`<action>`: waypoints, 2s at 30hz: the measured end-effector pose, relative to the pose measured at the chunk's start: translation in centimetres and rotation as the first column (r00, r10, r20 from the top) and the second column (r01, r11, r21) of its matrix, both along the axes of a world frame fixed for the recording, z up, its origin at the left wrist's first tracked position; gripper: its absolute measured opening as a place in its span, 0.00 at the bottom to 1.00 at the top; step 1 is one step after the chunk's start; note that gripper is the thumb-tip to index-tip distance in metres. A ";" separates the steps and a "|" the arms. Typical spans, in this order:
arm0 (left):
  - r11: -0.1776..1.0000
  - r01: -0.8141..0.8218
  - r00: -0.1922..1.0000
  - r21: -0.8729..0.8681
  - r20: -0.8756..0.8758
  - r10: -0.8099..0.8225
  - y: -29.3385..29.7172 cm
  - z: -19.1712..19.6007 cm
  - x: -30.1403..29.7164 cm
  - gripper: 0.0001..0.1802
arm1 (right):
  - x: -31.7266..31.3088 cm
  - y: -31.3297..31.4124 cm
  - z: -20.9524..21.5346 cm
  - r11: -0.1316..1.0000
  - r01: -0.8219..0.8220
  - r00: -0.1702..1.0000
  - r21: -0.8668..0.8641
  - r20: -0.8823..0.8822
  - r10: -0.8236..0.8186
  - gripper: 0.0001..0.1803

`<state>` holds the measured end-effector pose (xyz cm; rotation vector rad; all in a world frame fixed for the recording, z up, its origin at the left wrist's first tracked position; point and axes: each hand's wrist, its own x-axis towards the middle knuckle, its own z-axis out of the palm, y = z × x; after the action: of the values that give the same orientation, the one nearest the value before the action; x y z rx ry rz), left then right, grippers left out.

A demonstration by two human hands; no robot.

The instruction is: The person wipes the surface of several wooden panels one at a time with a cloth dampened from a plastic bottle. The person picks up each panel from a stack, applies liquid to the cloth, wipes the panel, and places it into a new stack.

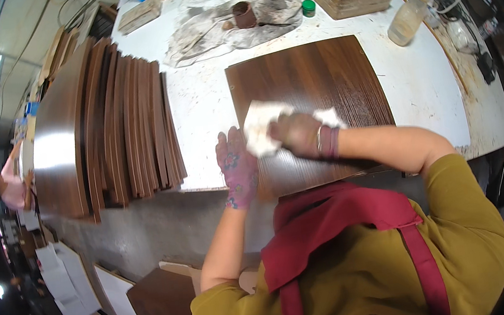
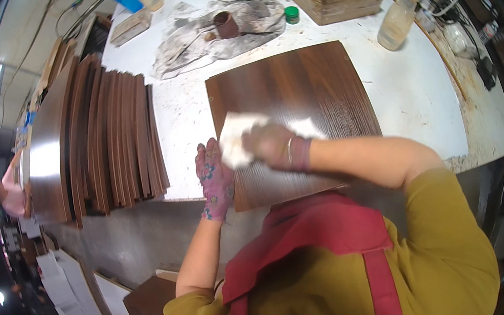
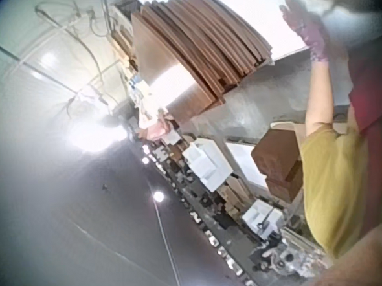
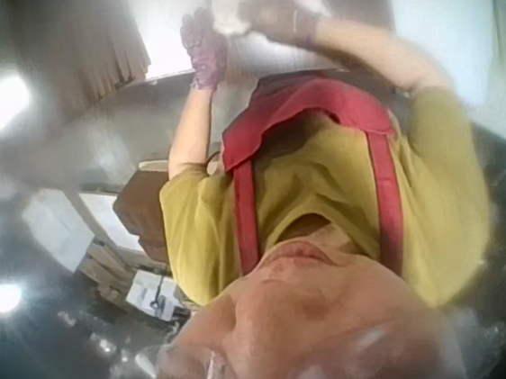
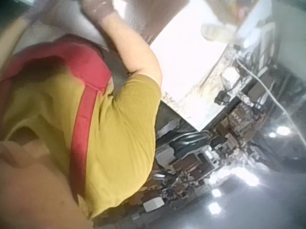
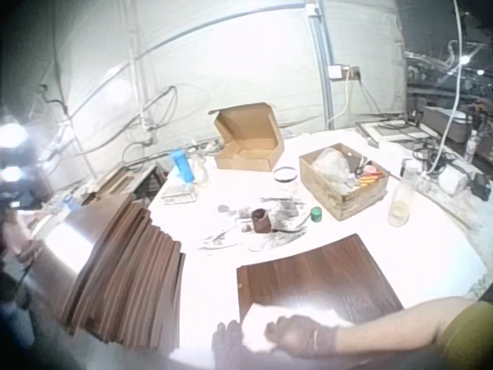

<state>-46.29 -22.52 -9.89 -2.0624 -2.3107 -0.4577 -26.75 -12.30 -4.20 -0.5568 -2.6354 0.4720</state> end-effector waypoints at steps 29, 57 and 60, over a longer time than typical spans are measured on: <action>0.948 -0.316 0.750 0.039 -0.602 0.275 -14.3 29.0 -49.0 0.18 | -15.5 4.1 16.7 0.764 -0.151 0.979 -0.627 -0.200 0.030 0.18; 0.944 -0.183 -0.177 -0.275 0.954 0.243 -11.5 18.1 -2.5 0.23 | 27.2 -1.3 6.6 0.309 0.278 0.761 -0.910 0.012 -0.648 0.27; 0.981 0.042 -0.113 -0.187 0.975 0.191 -10.9 12.1 -0.6 0.19 | 25.9 -2.5 13.8 0.219 0.547 0.408 -0.808 0.029 -0.912 0.23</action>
<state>-46.90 -33.44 2.18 -1.5567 -2.9435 -2.8774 -0.86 -14.83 9.65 -1.6600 -1.2562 1.1236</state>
